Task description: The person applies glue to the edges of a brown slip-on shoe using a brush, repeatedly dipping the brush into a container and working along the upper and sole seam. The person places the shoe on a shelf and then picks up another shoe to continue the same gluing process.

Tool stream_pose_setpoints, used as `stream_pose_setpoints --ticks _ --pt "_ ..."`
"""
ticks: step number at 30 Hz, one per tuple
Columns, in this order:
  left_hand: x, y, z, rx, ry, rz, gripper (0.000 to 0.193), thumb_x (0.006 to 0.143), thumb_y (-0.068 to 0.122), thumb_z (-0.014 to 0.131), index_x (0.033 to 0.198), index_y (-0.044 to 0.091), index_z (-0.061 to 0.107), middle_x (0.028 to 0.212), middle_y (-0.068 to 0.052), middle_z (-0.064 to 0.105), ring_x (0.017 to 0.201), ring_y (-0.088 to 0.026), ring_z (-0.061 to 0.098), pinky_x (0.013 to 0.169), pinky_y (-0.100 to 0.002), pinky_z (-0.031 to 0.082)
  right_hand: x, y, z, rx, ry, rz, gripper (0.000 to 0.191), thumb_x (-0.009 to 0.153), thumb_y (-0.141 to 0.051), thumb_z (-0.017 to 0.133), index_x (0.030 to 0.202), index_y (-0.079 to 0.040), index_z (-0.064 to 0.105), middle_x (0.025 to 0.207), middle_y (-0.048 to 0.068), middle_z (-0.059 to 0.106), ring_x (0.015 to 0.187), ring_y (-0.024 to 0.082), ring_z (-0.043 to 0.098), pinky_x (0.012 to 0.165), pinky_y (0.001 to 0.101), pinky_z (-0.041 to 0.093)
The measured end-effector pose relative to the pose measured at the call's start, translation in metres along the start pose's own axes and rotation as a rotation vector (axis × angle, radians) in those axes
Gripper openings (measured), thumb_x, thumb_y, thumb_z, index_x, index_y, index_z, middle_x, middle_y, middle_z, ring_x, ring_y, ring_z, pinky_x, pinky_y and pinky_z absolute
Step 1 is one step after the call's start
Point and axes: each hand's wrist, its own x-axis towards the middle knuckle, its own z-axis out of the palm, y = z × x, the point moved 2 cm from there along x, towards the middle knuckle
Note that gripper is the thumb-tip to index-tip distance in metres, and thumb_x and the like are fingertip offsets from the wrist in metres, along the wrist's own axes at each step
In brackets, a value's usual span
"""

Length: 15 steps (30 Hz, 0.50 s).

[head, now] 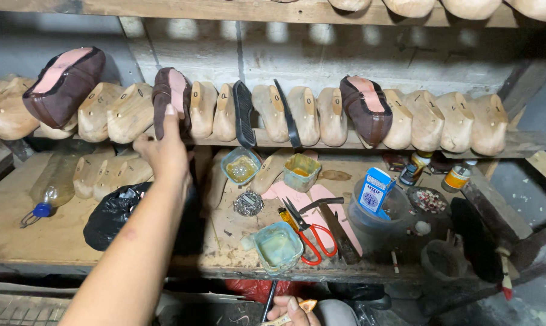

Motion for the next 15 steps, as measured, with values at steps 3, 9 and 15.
stream_pose_setpoints --ticks 3,9,15 --pt "0.022 0.019 0.002 0.124 -0.183 -0.168 0.076 0.082 0.044 0.087 0.122 -0.012 0.054 0.114 -0.019 0.062 0.086 -0.022 0.065 0.061 -0.033 0.06 -0.002 0.001 0.01 -0.009 -0.039 -0.097 0.061 0.1 -0.049 0.043 0.119 0.004 0.067 0.09 0.02 0.078 0.076 0.022 0.074 0.08 0.0361 0.062" --pt "0.037 0.032 -0.036 -0.328 -0.221 -0.402 0.042 0.083 0.024 0.077 0.111 -0.005 0.066 0.108 -0.013 0.071 0.089 -0.024 0.073 0.07 -0.034 0.066 -0.018 -0.002 0.025 0.333 -0.296 -0.039 0.068 0.096 -0.047 0.041 0.148 -0.002 0.043 0.118 0.033 0.072 0.084 0.033 0.077 0.081 0.0465 0.064" --pt "-0.029 -0.019 -0.159 -0.858 -0.609 -0.415 0.045 0.096 0.026 0.063 0.135 0.004 0.054 0.128 -0.008 0.066 0.116 -0.023 0.067 0.1 -0.049 0.054 -0.033 -0.03 0.028 0.486 -0.417 -0.192 0.065 0.096 -0.044 0.044 0.146 -0.003 0.041 0.127 0.035 0.066 0.086 0.034 0.076 0.075 0.0496 0.064"
